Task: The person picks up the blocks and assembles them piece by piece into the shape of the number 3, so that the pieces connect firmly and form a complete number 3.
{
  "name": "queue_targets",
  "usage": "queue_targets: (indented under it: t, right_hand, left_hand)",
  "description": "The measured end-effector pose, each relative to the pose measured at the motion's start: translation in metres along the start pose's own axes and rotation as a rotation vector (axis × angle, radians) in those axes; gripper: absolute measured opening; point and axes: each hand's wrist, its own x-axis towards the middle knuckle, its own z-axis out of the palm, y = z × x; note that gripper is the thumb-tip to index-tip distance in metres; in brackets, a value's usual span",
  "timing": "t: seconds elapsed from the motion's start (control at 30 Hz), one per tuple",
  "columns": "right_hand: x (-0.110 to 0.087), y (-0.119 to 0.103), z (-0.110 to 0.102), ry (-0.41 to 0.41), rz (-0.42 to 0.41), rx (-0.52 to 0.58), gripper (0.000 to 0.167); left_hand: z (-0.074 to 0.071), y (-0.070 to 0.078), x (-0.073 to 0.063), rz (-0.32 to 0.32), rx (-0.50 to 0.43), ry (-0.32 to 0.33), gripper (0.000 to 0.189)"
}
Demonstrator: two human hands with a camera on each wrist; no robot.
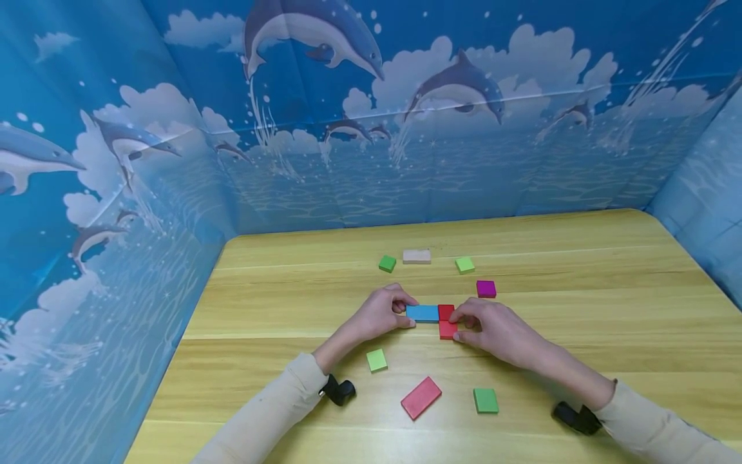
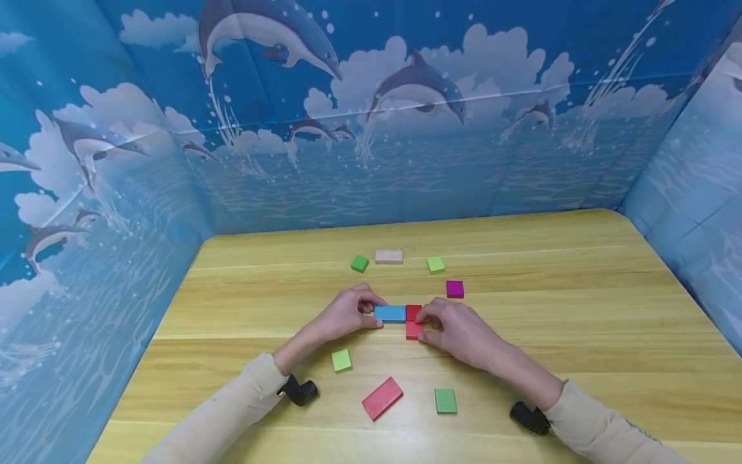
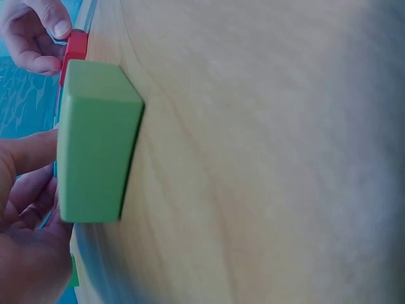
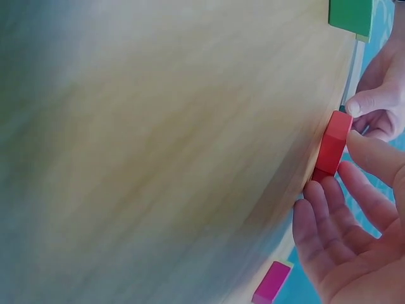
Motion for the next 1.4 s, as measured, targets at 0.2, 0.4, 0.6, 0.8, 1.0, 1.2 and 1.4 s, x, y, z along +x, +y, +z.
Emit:
queue_targets:
  t: [0.2, 0.4, 0.6, 0.8, 1.0, 1.2, 1.4]
  right_hand:
    - [-0.001, 0.003, -0.006, 0.002, 0.025, 0.028, 0.024]
    - [-0.007, 0.009, -0.014, 0.018, 0.01, 0.041, 0.024]
    - [-0.012, 0.016, -0.022, 0.017, -0.015, 0.054, 0.028]
    - [-0.013, 0.025, -0.031, 0.03, -0.044, 0.048, 0.034]
    - [-0.011, 0.035, -0.039, 0.046, -0.05, 0.026, 0.036]
    - [-0.004, 0.041, -0.048, 0.021, -0.004, 0.036, 0.04]
    - [0.005, 0.053, -0.053, 0.028, 0.008, 0.108, 0.038]
  left_hand:
    - [0.001, -0.001, 0.001, -0.002, 0.0, -0.001, 0.03]
    - [0.001, -0.002, 0.001, 0.001, -0.002, 0.002, 0.03]
    - [0.001, -0.002, 0.001, 0.003, -0.004, 0.004, 0.03]
    - [0.001, -0.002, 0.0, 0.006, -0.002, 0.007, 0.029]
    - [0.0, -0.002, 0.001, 0.005, 0.004, 0.006, 0.03]
    - [0.0, -0.001, 0.001, 0.006, 0.004, 0.004, 0.03]
    - [0.0, -0.001, 0.001, 0.007, 0.007, 0.003, 0.03]
